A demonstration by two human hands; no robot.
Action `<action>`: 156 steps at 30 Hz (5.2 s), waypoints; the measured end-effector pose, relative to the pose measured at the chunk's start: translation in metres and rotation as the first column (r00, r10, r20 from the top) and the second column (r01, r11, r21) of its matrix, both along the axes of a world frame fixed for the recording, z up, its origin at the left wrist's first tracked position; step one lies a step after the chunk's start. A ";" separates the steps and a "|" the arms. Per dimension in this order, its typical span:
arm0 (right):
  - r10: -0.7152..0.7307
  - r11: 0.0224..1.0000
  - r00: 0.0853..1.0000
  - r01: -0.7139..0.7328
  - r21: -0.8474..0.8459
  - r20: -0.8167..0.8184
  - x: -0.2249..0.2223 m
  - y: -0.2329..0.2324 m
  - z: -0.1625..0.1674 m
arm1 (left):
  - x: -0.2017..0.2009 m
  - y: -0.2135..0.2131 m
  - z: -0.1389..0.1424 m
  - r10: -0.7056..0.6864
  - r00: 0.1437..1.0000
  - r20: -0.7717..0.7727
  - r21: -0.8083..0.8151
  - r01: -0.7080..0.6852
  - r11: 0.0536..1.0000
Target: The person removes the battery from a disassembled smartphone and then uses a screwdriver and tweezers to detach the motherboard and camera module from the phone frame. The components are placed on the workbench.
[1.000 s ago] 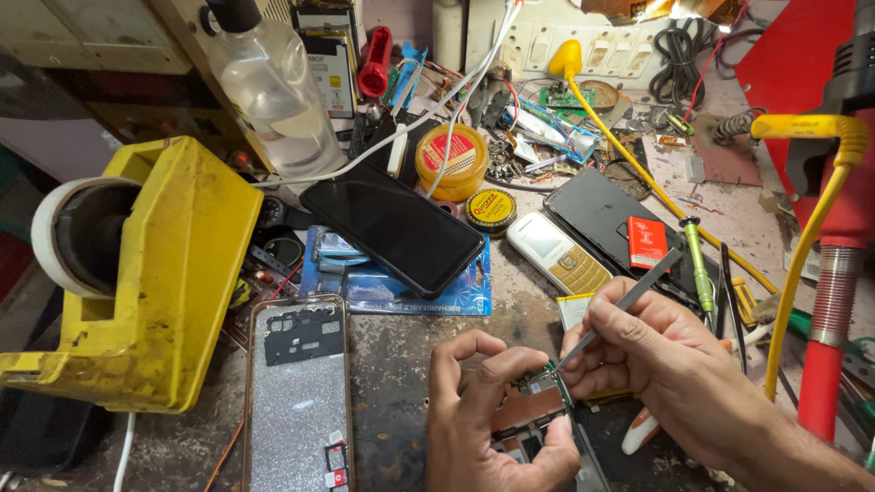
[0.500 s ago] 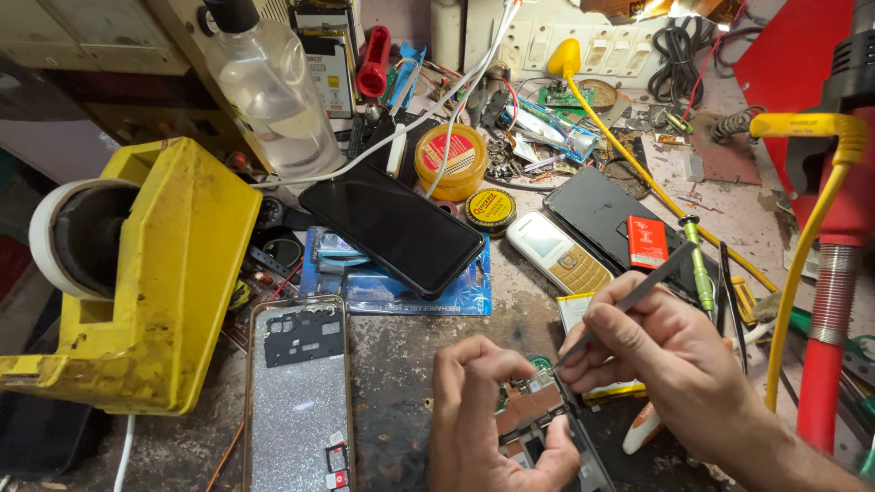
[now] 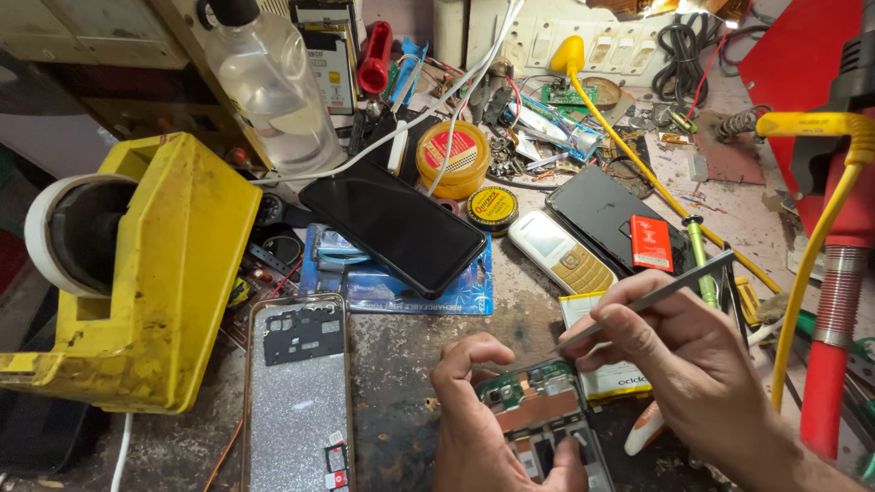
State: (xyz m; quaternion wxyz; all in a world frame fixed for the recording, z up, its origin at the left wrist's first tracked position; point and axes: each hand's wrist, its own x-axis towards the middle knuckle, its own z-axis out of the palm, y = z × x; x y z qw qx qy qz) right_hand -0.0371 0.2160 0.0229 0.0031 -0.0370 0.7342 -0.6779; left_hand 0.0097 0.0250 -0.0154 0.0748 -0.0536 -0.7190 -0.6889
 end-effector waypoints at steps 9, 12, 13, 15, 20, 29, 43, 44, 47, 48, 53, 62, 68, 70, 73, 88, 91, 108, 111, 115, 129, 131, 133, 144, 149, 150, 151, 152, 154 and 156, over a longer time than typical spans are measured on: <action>0.078 0.989 0.927 -0.024 0.149 -0.368 0.013 -0.012 0.006 | -0.015 -0.013 0.023 -0.255 0.894 0.369 0.408 0.091 0.908; 0.029 0.990 0.934 0.021 0.138 -0.355 0.012 -0.012 0.008 | -0.015 -0.014 0.027 -0.251 0.896 0.366 0.324 0.130 0.937; 0.015 0.991 0.939 0.032 0.130 -0.343 0.012 -0.012 0.009 | -0.014 -0.014 0.027 -0.261 0.900 0.348 0.334 0.141 0.932; -0.010 0.984 0.945 0.068 0.167 -0.327 0.011 -0.009 0.011 | -0.015 -0.015 0.026 -0.280 0.907 0.314 0.353 0.163 0.921; 0.022 0.968 0.937 0.067 0.242 -0.350 0.010 -0.003 0.013 | -0.015 -0.016 0.022 -0.290 0.919 0.267 0.284 0.212 0.935; 0.011 0.987 0.959 0.035 0.156 -0.282 0.011 -0.003 0.009 | -0.016 -0.016 0.023 -0.298 0.911 0.286 0.265 0.224 0.938; 0.081 0.992 0.996 -0.085 -0.095 -0.041 -0.003 0.008 -0.003 | -0.017 -0.017 0.025 -0.308 0.905 0.295 0.227 0.247 0.942; 0.098 0.985 0.995 -0.099 -0.141 -0.014 -0.005 0.009 -0.004 | -0.017 -0.018 0.025 -0.307 0.908 0.285 0.215 0.252 0.944; 0.136 0.959 0.989 -0.116 -0.259 0.061 -0.008 0.012 -0.007 | -0.017 -0.019 0.023 -0.306 0.911 0.277 0.202 0.256 0.945; 0.135 0.959 0.988 -0.112 -0.261 0.071 -0.008 0.013 -0.007 | -0.017 -0.019 0.023 -0.305 0.911 0.277 0.201 0.256 0.946; 0.119 0.961 0.986 -0.086 -0.264 0.113 -0.009 0.012 -0.006 | -0.017 -0.018 0.021 -0.322 0.911 0.258 0.242 0.262 0.934; -0.071 0.976 0.942 0.133 0.173 -0.328 0.015 -0.001 0.007 | -0.014 -0.016 0.025 -0.294 0.920 0.259 0.239 0.234 0.942; 0.183 0.975 0.882 -0.107 0.194 -0.434 0.013 0.011 0.010 | -0.017 -0.018 0.025 -0.244 0.939 0.241 0.128 0.219 0.967; 0.286 0.945 0.851 -0.175 0.276 -0.440 0.006 0.022 0.013 | -0.017 -0.019 0.025 -0.232 0.942 0.241 0.090 0.216 0.972; 0.443 0.856 0.758 -0.201 0.475 -0.478 -0.004 0.036 0.016 | -0.018 -0.021 0.025 -0.250 0.946 0.207 0.062 0.242 0.968; 0.637 0.751 0.727 -0.513 0.416 -0.255 -0.015 0.047 0.022 | -0.045 -0.043 0.033 -0.663 0.687 0.296 0.210 0.631 0.747; 0.644 0.727 0.735 -0.502 0.469 -0.212 -0.016 0.046 0.023 | -0.048 -0.044 0.036 -0.670 0.677 0.305 0.165 0.655 0.737; 0.649 0.672 0.757 -0.521 0.526 -0.079 -0.014 0.041 0.034 | -0.043 -0.047 0.044 -0.658 0.698 0.282 -0.076 0.700 0.710; 0.655 0.659 0.752 -0.523 0.541 -0.070 -0.012 0.036 0.035 | -0.044 -0.048 0.043 -0.680 0.709 0.187 -0.130 0.704 0.698; 0.677 0.665 0.722 -0.517 0.539 -0.143 -0.010 0.035 0.035 | -0.043 -0.047 0.042 -0.659 0.710 0.249 -0.120 0.698 0.706; 0.503 0.854 0.751 -0.357 0.378 -0.428 -0.007 0.049 -0.001 | -0.038 -0.051 0.034 -0.675 0.666 0.317 0.476 0.503 0.721; 0.442 0.896 0.796 -0.377 0.234 -0.413 -0.007 0.044 -0.007 | -0.039 -0.052 0.033 -0.679 0.670 0.300 0.466 0.518 0.717; 0.441 0.896 0.825 -0.430 0.113 -0.354 -0.007 0.039 -0.011 | -0.039 -0.053 0.033 -0.675 0.679 0.289 0.430 0.538 0.725; 0.341 0.936 0.882 -0.286 0.207 -0.326 0.008 0.024 -0.006 | -0.039 -0.053 0.034 -0.663 0.704 0.256 0.386 0.554 0.737; 0.303 0.949 0.898 -0.253 0.190 -0.320 0.009 0.022 -0.004 | -0.040 -0.050 0.035 -0.654 0.719 0.234 0.364 0.559 0.745; 0.293 0.947 0.900 -0.227 0.225 -0.323 0.010 0.022 -0.003 | -0.040 -0.050 0.036 -0.650 0.725 0.228 0.348 0.563 0.750; 0.282 0.944 0.902 -0.201 0.260 -0.327 0.010 0.021 -0.003 | -0.041 -0.050 0.036 -0.638 0.733 0.233 0.316 0.564 0.763; 0.272 0.940 0.903 -0.176 0.294 -0.331 0.010 0.021 -0.003 | -0.041 -0.050 0.037 -0.626 0.742 0.238 0.283 0.564 0.776; 0.258 0.946 0.911 -0.171 0.275 -0.321 0.010 0.019 -0.002 | -0.041 -0.050 0.039 -0.601 0.762 0.242 0.228 0.557 0.798; 0.250 0.947 0.919 -0.168 0.272 -0.303 0.009 0.017 -0.001 | -0.041 -0.051 0.041 -0.577 0.780 0.242 0.185 0.547 0.817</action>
